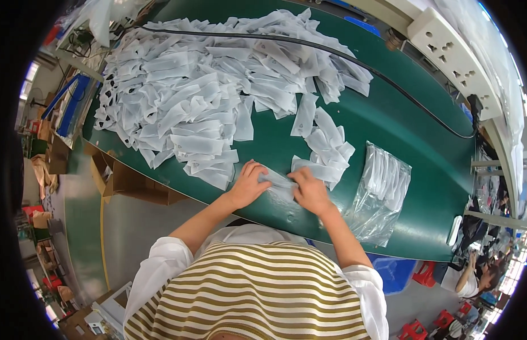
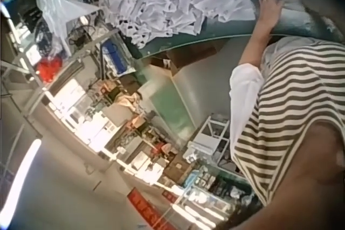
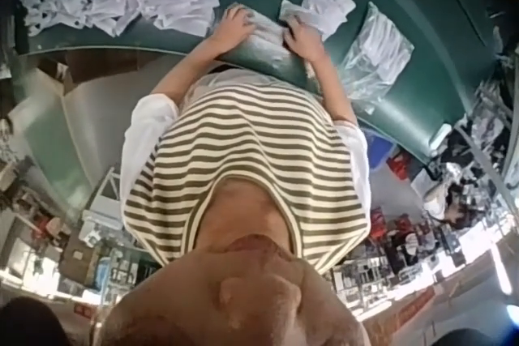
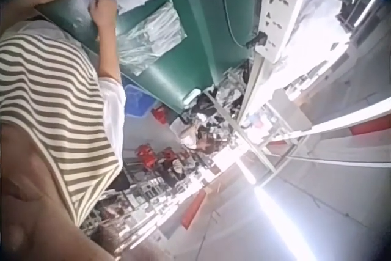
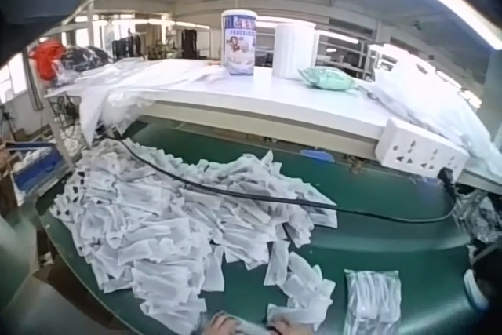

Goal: Packing small white parts into plastic bags and placing them into a cardboard box.

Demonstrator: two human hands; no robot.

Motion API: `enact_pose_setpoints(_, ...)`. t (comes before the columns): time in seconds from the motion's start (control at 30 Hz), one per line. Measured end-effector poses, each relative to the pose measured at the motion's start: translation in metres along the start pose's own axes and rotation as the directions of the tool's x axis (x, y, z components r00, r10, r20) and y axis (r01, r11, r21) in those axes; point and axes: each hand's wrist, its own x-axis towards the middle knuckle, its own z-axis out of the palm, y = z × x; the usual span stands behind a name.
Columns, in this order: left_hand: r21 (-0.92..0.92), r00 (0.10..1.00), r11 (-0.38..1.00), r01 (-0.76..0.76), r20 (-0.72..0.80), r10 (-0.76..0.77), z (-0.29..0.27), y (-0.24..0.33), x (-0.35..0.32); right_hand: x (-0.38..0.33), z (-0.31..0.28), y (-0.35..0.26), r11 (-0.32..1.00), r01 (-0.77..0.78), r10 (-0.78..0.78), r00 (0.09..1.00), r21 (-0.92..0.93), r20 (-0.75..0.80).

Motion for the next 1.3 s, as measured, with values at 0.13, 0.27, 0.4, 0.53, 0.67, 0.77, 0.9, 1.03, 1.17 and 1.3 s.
enact_pose_setpoints(0.13, -0.138, 0.994, 0.99, -0.014, 0.104, 0.029, -0.001, -0.004, 0.0, -0.021, -0.033, 0.023, 0.926, -0.265, 0.214, 0.955, -0.268, -0.205)
enact_pose_setpoints(0.27, -0.182, 0.972, 0.98, -0.075, 0.207, 0.113, 0.003, -0.004, -0.005, -0.037, -0.02, 0.058, 0.878, -0.264, 0.191, 0.958, -0.4, -0.212)
enact_pose_setpoints(0.4, -0.363, 0.962, 0.928, 0.083, 0.271, 0.02, 0.012, 0.012, -0.023, -0.043, -0.021, 0.052, 0.961, -0.246, 0.217, 0.954, -0.129, -0.206)
enact_pose_setpoints(0.53, -0.494, 0.932, 0.841, 0.219, 0.361, -0.031, 0.018, 0.028, -0.027, -0.05, 0.003, 0.042, 0.937, -0.297, 0.329, 0.928, 0.186, -0.177)
enact_pose_setpoints(0.67, -0.27, 0.979, 0.963, 0.021, 0.202, 0.035, -0.007, 0.047, 0.0, -0.056, 0.025, 0.034, 0.968, -0.15, 0.188, 0.966, 0.202, -0.179)
enact_pose_setpoints(0.77, -0.167, 0.985, 0.983, -0.08, 0.136, 0.104, -0.007, 0.038, 0.005, -0.054, 0.024, 0.025, 0.975, -0.123, 0.129, 0.991, 0.186, -0.019)
enact_pose_setpoints(0.9, -0.287, 0.967, 0.953, -0.097, 0.201, 0.159, 0.01, 0.029, -0.001, -0.047, 0.006, 0.005, 0.953, -0.3, 0.299, 0.923, 0.033, -0.242)
enact_pose_setpoints(1.03, -0.36, 0.961, 0.933, -0.022, 0.249, 0.119, 0.02, 0.034, -0.007, -0.043, 0.021, 0.03, 0.839, -0.537, 0.485, 0.812, -0.09, -0.324)
enact_pose_setpoints(1.17, -0.441, 0.948, 0.894, 0.08, 0.311, 0.069, 0.025, 0.036, -0.004, -0.055, 0.038, 0.053, 0.848, -0.53, 0.504, 0.819, -0.024, -0.274)
enact_pose_setpoints(1.3, -0.401, 0.941, 0.916, 0.003, 0.31, 0.132, 0.024, 0.041, -0.009, -0.063, 0.039, 0.043, 0.896, -0.438, 0.442, 0.864, 0.073, -0.241)
